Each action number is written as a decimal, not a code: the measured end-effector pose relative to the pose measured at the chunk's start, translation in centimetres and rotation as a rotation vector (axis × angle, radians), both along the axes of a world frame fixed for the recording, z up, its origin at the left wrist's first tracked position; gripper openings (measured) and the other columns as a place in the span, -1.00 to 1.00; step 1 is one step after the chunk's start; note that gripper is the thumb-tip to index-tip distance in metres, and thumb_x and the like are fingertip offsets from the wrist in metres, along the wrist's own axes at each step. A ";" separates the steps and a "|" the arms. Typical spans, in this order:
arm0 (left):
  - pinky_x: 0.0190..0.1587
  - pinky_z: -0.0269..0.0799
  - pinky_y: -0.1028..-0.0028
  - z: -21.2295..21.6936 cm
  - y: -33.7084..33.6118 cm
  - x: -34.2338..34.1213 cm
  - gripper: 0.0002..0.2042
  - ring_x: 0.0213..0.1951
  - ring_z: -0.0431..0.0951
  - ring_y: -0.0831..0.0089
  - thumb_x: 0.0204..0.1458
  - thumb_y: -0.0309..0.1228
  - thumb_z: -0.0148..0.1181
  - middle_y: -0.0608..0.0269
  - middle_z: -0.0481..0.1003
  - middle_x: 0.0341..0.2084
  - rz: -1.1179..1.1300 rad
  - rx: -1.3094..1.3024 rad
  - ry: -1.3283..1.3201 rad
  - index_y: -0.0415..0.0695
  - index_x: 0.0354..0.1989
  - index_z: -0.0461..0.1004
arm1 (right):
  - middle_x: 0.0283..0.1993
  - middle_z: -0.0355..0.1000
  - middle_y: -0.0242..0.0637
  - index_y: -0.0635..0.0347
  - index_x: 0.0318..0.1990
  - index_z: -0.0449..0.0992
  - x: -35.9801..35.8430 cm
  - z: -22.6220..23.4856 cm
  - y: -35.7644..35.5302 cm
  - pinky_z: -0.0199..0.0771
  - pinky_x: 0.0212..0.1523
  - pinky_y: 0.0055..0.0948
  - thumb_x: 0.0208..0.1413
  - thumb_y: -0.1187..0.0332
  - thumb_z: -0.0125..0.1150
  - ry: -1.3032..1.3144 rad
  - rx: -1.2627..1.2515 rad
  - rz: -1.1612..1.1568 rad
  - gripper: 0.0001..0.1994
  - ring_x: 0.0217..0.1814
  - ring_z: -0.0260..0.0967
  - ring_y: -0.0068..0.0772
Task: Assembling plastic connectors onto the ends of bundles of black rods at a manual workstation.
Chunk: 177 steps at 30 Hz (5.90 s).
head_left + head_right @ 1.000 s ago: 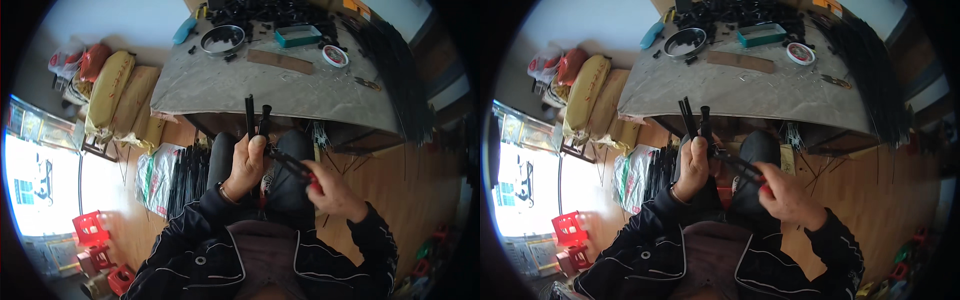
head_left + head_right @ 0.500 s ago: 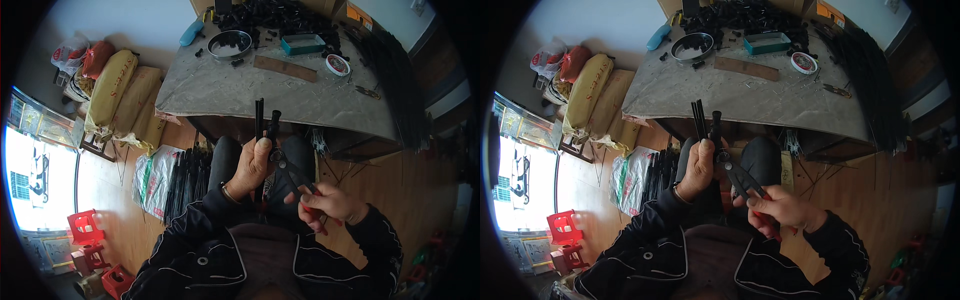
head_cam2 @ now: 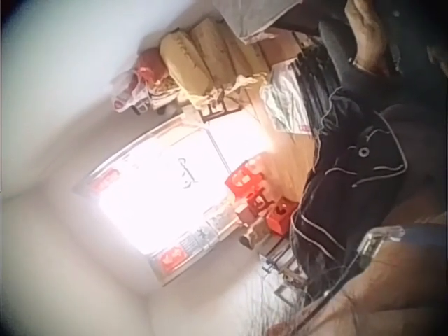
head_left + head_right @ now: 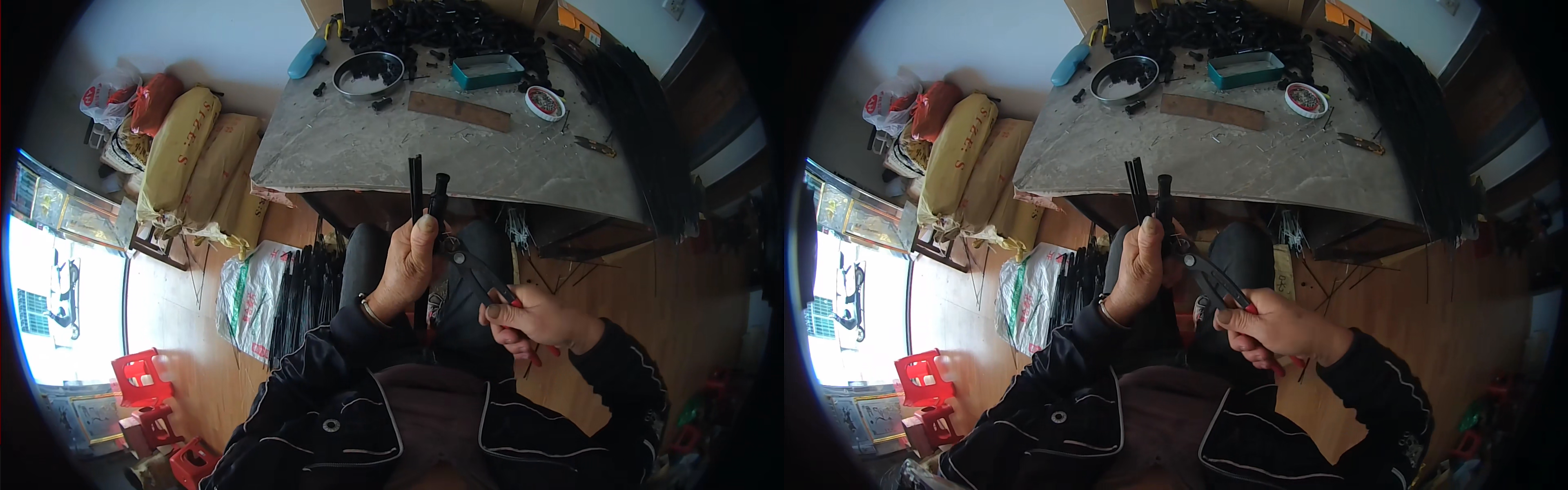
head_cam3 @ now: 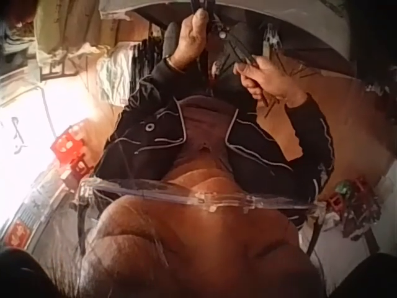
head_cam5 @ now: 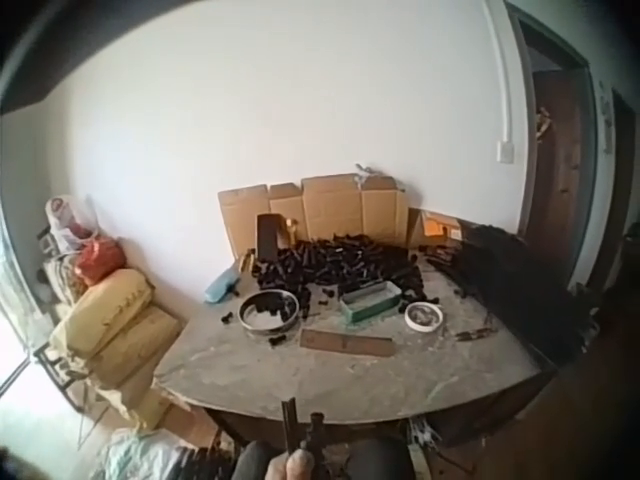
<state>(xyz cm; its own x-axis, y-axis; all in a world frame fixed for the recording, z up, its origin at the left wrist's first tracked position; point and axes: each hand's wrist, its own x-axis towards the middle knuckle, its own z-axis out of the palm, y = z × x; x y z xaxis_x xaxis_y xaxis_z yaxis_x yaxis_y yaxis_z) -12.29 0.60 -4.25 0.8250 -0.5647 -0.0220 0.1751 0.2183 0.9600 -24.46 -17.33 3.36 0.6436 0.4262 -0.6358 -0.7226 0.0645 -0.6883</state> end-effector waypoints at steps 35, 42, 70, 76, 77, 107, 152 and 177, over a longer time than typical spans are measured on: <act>-0.70 0.06 0.57 1.2 1.2 0.3 -0.40 -0.76 0.14 0.63 0.14 0.26 -0.17 0.40 0.18 -0.81 -0.420 -0.108 0.121 -0.15 -0.40 0.31 | -0.48 0.37 -0.27 0.14 -0.41 0.28 0.8 -5.6 -2.3 0.40 -0.50 -0.37 -0.29 0.65 0.33 -1.317 -1.003 -0.190 -0.66 -0.50 0.42 -0.21; -0.72 0.07 0.60 0.4 0.1 0.5 -0.39 -0.76 0.17 0.67 0.09 0.28 -0.13 0.44 0.20 -0.78 -0.115 -0.167 0.060 -0.14 -0.43 0.33 | -0.35 0.34 -0.26 0.14 -0.31 0.28 0.9 -2.0 -1.5 0.32 -0.23 -0.29 -0.33 0.67 0.30 -1.318 -1.302 -0.161 -0.60 -0.34 0.33 -0.20; -0.76 0.11 0.60 0.0 -0.6 0.8 -0.62 -0.78 0.28 0.61 0.11 0.02 0.13 0.38 0.30 -0.71 0.008 -0.007 0.018 -0.09 -0.35 0.36 | -0.44 0.42 -0.27 0.23 -0.02 0.23 -0.5 -4.7 -1.7 0.41 -0.64 -0.62 0.00 0.29 0.38 -0.123 0.441 -0.150 -0.51 -0.64 0.40 -0.53; -0.71 0.16 0.58 1.6 -0.7 0.9 -0.59 -0.76 0.26 0.63 0.18 0.00 0.04 0.37 0.28 -0.72 0.021 0.036 -0.051 -0.18 -0.27 0.39 | -0.33 0.43 -0.27 0.26 0.03 0.27 0.0 -4.0 -1.2 0.48 -0.51 -0.44 0.11 0.46 0.12 -1.284 -1.086 -0.081 -0.67 -0.51 0.44 -0.51; -0.70 0.13 0.60 1.4 -0.4 1.0 -0.59 -0.76 0.25 0.64 0.18 -0.02 0.05 0.38 0.29 -0.74 0.015 -0.019 0.015 -0.21 -0.28 0.41 | -0.33 0.43 -0.27 0.26 0.03 0.27 -0.2 -3.9 -1.3 0.48 -0.51 -0.44 0.11 0.46 0.12 -1.287 -1.084 -0.081 -0.67 -0.51 0.44 -0.51; -0.69 0.10 0.65 1.8 0.0 -0.2 -0.55 -0.75 0.23 0.72 0.24 0.01 -0.08 0.45 0.28 -0.76 -0.098 -0.094 0.081 -0.19 -0.32 0.44 | -0.53 0.41 -0.31 0.28 -0.17 0.40 -2.9 -1.8 -1.4 0.38 -0.54 -0.61 0.17 0.19 0.20 -0.271 -0.074 -0.186 -0.69 -0.57 0.37 -0.57; -0.67 0.10 0.66 2.0 1.6 1.8 -0.50 -0.72 0.24 0.71 0.24 0.04 -0.12 0.44 0.32 -0.69 -0.287 -0.127 0.130 -0.22 -0.31 0.49 | -0.46 0.35 -0.31 0.31 0.01 0.32 -0.4 0.1 2.3 0.49 -0.48 -0.49 0.31 0.13 -0.06 -0.033 -0.060 -0.051 -0.62 -0.43 0.45 -0.45; -0.65 0.16 0.59 -0.1 -1.2 4.7 -0.47 -0.73 0.21 0.63 0.28 0.03 -0.23 0.41 0.22 -0.74 -0.070 -0.057 0.127 -0.28 -0.19 0.40 | -0.41 0.44 -0.18 0.28 -0.18 0.45 7.2 -4.6 -4.3 0.40 -0.40 -0.33 0.09 0.41 0.19 -1.149 -1.210 -0.357 -0.82 -0.37 0.44 -0.20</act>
